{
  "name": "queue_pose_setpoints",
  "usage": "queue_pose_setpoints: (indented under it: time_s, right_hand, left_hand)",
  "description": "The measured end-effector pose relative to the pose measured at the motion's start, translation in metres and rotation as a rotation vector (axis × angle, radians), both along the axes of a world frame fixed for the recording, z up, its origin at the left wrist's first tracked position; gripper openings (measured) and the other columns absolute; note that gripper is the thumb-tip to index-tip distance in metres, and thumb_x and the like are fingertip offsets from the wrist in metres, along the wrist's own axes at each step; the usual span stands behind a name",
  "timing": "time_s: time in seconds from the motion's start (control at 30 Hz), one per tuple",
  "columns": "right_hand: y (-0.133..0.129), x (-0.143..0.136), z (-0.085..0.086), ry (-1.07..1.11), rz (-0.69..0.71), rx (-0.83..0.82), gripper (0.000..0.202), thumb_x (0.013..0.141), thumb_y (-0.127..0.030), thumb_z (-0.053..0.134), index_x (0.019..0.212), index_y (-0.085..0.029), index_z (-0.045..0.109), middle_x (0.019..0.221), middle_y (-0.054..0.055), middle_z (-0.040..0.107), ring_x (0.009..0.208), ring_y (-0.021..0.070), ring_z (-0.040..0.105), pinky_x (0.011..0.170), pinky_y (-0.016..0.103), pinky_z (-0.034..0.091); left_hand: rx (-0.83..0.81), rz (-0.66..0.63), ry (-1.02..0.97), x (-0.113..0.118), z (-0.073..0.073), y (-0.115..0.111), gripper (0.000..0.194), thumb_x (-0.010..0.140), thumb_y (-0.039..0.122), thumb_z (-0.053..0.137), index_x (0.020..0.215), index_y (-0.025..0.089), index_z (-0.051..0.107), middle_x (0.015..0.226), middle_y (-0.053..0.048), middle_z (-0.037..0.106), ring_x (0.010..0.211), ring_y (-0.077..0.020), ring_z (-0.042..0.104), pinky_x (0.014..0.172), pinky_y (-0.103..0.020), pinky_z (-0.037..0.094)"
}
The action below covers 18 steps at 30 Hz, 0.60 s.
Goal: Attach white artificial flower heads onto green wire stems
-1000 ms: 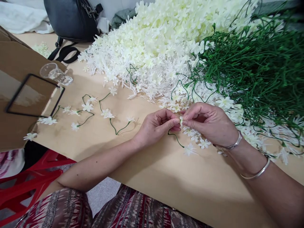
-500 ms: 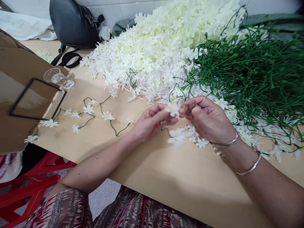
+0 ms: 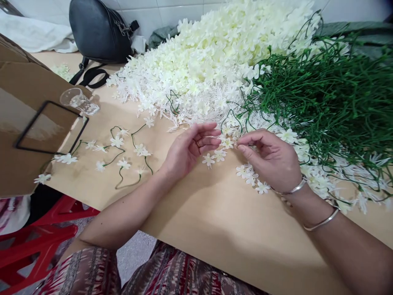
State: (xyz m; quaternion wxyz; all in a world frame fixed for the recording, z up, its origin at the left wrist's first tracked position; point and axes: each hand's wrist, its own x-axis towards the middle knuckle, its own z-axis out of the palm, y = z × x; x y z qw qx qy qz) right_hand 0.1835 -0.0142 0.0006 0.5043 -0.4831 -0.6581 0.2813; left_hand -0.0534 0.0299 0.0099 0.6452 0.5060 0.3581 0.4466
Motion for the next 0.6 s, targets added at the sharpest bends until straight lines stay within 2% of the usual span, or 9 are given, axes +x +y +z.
queue_pose_setpoints:
  time_s: [0.07, 0.13, 0.2, 0.27, 0.33, 0.43, 0.53, 0.6]
  right_hand:
    - [0.001, 0.001, -0.004, -0.180, -0.068, 0.180, 0.007, 0.103, -0.025, 0.072, 0.103, -0.027, 0.079, 0.103, 0.006, 0.079, 0.099, 0.0248, 0.077, 0.090, 0.045, 0.064]
    - [0.005, 0.004, -0.010, -0.335, -0.108, 0.297, 0.013, 0.103, -0.024, 0.071, 0.113, -0.026, 0.079, 0.119, 0.011, 0.078, 0.110, 0.0291, 0.076, 0.098, 0.051, 0.063]
    - [0.009, 0.006, -0.020, -0.472, -0.124, 0.331, 0.024, 0.104, -0.026, 0.072, 0.126, -0.026, 0.078, 0.137, 0.016, 0.073, 0.122, 0.0355, 0.072, 0.106, 0.059, 0.060]
    - [0.012, 0.009, -0.027, -0.571, -0.121, 0.326, 0.031, 0.105, -0.027, 0.069, 0.136, -0.025, 0.076, 0.145, 0.019, 0.072, 0.127, 0.0408, 0.068, 0.108, 0.065, 0.056]
    - [0.014, 0.012, -0.030, -0.578, -0.126, 0.322, 0.033, 0.107, -0.028, 0.066, 0.138, -0.027, 0.076, 0.141, 0.018, 0.076, 0.125, 0.0418, 0.069, 0.108, 0.068, 0.055]
    - [0.013, 0.014, -0.024, -0.485, -0.161, 0.343, 0.030, 0.107, -0.027, 0.068, 0.135, -0.033, 0.078, 0.131, 0.012, 0.083, 0.120, 0.0390, 0.072, 0.105, 0.066, 0.058]
    - [0.007, 0.010, -0.011, -0.470, -0.140, 0.412, 0.027, 0.105, -0.023, 0.072, 0.128, -0.034, 0.080, 0.125, 0.009, 0.086, 0.116, 0.0347, 0.077, 0.104, 0.061, 0.060]
    - [0.001, 0.004, -0.004, -0.473, -0.033, 0.444, 0.021, 0.106, -0.021, 0.070, 0.120, -0.032, 0.081, 0.118, 0.006, 0.088, 0.109, 0.0305, 0.080, 0.098, 0.055, 0.063]
  left_hand:
    - [0.180, 0.037, 0.129, 0.004, -0.001, -0.005, 0.048, 0.103, 0.066, 0.073, 0.117, 0.022, 0.081, 0.117, -0.010, 0.084, 0.102, -0.0190, 0.082, 0.092, -0.031, 0.068]
    - [0.383, 0.049, 0.253, 0.008, -0.001, -0.009, 0.038, 0.103, 0.055, 0.077, 0.119, 0.021, 0.082, 0.119, -0.011, 0.080, 0.103, -0.0171, 0.077, 0.092, -0.028, 0.065]
    - [0.528, 0.042, 0.339, 0.011, -0.002, -0.011, 0.032, 0.106, 0.047, 0.074, 0.121, 0.020, 0.081, 0.122, -0.012, 0.077, 0.105, -0.0162, 0.074, 0.090, -0.027, 0.063]
    - [0.584, 0.044, 0.378, 0.013, -0.005, -0.011, 0.029, 0.109, 0.043, 0.070, 0.123, 0.020, 0.080, 0.121, -0.011, 0.076, 0.103, -0.0153, 0.073, 0.088, -0.026, 0.062]
    - [0.602, 0.065, 0.394, 0.014, -0.007, -0.011, 0.027, 0.111, 0.040, 0.068, 0.124, 0.020, 0.079, 0.122, -0.011, 0.076, 0.102, -0.0146, 0.073, 0.088, -0.025, 0.062]
    - [0.649, 0.142, 0.410, 0.013, -0.007, -0.010, 0.028, 0.112, 0.040, 0.065, 0.127, 0.020, 0.077, 0.127, -0.012, 0.076, 0.104, -0.0153, 0.072, 0.089, -0.027, 0.062]
    - [0.704, 0.243, 0.467, 0.011, -0.001, -0.012, 0.035, 0.110, 0.044, 0.067, 0.137, 0.023, 0.074, 0.141, -0.014, 0.073, 0.124, -0.0221, 0.071, 0.096, -0.032, 0.063]
    - [0.779, 0.266, 0.512, 0.011, 0.003, -0.013, 0.040, 0.107, 0.047, 0.073, 0.140, 0.025, 0.074, 0.150, -0.014, 0.071, 0.139, -0.0269, 0.067, 0.108, -0.039, 0.062]
